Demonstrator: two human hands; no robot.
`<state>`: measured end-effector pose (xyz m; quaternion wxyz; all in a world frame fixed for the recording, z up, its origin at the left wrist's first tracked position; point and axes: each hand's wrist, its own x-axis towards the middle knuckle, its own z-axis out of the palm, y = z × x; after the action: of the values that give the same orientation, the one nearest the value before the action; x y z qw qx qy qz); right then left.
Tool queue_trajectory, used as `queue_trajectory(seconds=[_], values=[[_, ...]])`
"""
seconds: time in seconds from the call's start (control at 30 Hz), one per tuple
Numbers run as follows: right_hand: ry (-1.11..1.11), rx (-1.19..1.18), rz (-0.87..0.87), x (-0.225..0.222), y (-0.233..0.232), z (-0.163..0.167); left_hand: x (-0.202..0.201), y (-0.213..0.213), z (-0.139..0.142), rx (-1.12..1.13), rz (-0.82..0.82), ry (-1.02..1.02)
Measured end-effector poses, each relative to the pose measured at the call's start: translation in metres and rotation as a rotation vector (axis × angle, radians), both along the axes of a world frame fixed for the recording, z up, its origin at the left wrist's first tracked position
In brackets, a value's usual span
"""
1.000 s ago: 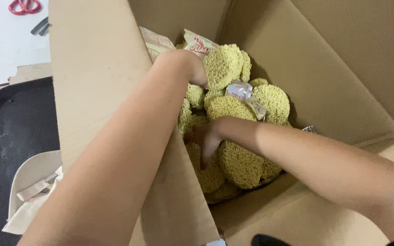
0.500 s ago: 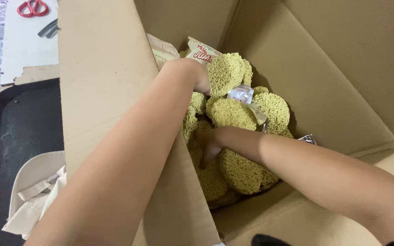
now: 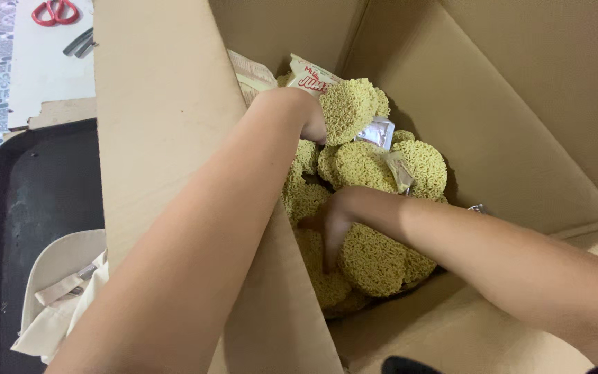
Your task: The person transfers instant noodle blocks and seasoning packets from a large cardboard box into a clear plastic bag. They repeatedly reach into the box, pick up the items, and place them into the bag held open with the other hand.
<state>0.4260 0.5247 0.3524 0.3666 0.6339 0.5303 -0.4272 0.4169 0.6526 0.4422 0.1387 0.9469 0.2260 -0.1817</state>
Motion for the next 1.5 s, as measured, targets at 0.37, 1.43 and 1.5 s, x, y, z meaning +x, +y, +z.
queue_trajectory(seconds=[0.37, 1.43, 1.5], values=[[-0.007, -0.007, -0.109, 0.058, 0.001, -0.055, 0.0, 0.001, -0.004, -0.008, -0.006, 0.02], [0.091, 0.127, -0.188, 0.046, 0.004, -0.01, -0.002, -0.002, 0.002, 0.031, 0.005, 0.014], [0.089, 0.059, -0.114, 0.031, 0.003, -0.028, -0.002, -0.001, 0.003, 0.016, 0.011, 0.018]])
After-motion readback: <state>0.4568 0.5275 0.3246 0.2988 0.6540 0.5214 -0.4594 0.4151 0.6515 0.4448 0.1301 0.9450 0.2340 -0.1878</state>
